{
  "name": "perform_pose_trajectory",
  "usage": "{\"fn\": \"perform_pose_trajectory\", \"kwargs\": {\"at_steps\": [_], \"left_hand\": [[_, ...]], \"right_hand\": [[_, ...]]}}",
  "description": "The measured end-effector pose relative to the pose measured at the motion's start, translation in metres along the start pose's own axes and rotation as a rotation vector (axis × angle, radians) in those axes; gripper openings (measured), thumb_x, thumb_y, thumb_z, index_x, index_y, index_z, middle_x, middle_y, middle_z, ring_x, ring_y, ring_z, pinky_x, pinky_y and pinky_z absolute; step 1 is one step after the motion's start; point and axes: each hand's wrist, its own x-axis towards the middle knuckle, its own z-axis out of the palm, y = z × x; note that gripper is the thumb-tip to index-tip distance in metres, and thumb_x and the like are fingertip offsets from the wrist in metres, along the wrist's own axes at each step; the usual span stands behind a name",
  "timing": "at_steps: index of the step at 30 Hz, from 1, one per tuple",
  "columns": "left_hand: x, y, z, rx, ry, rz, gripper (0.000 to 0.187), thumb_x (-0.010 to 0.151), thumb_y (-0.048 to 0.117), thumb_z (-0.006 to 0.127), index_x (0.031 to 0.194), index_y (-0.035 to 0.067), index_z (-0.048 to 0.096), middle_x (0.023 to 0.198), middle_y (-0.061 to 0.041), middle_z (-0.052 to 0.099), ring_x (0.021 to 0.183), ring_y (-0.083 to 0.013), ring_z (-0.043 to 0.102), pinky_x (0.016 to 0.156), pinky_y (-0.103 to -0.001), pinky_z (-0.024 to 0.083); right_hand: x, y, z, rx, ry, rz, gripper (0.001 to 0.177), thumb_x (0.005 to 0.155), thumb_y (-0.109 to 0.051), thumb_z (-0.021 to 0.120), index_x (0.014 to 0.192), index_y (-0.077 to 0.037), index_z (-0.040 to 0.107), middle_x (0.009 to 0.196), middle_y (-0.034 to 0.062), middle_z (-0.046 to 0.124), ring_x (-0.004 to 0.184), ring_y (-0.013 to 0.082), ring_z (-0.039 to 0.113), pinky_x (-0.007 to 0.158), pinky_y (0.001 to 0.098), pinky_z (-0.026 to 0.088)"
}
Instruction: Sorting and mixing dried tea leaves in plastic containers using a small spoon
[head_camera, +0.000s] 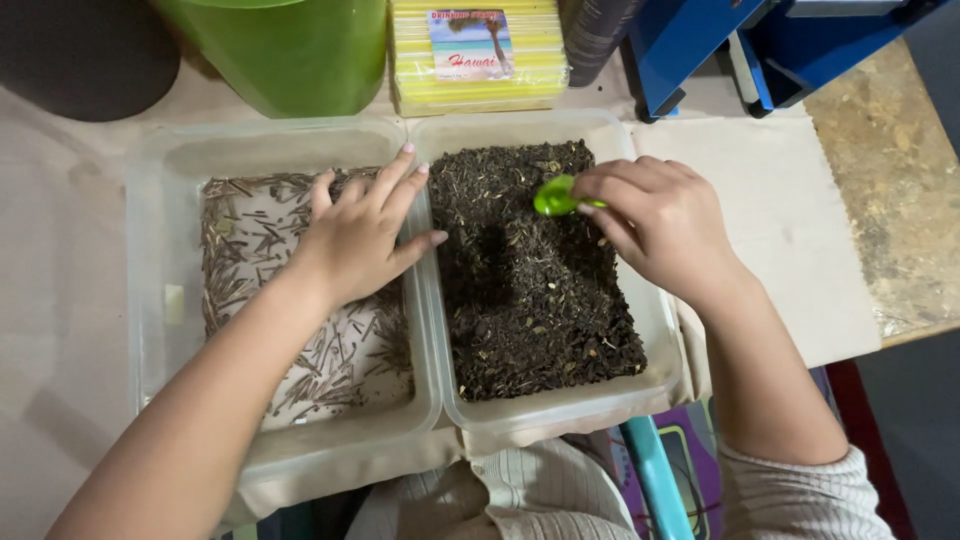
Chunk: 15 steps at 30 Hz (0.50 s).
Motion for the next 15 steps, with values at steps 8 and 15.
{"fn": "perform_pose_trajectory", "kwargs": {"at_steps": [8, 15], "left_hand": [[0.000, -0.002, 0.006, 0.009, 0.008, 0.005, 0.075, 0.101, 0.063, 0.031, 0.153, 0.009, 0.036, 0.164, -0.012, 0.025, 0.125, -0.0428, 0.054, 0.107, -0.071, 0.022], [0.000, -0.004, 0.004, 0.010, -0.023, -0.003, 0.077, 0.100, 0.064, 0.030, 0.154, 0.010, 0.033, 0.165, -0.011, 0.022, 0.128, -0.0446, 0.051, 0.108, -0.072, 0.018]], "right_hand": [[-0.024, -0.008, 0.005, 0.079, 0.030, 0.163, 0.011, 0.102, -0.022, 0.065, 0.106, -0.014, 0.072, 0.081, 0.0033, 0.070, 0.072, 0.0241, 0.069, 0.071, 0.0360, 0.055], [-0.038, 0.007, 0.029, 0.028, 0.184, 0.218, 0.008, 0.100, -0.022, 0.069, 0.105, -0.017, 0.073, 0.089, -0.0020, 0.071, 0.069, 0.0185, 0.066, 0.071, 0.0330, 0.055]]}}
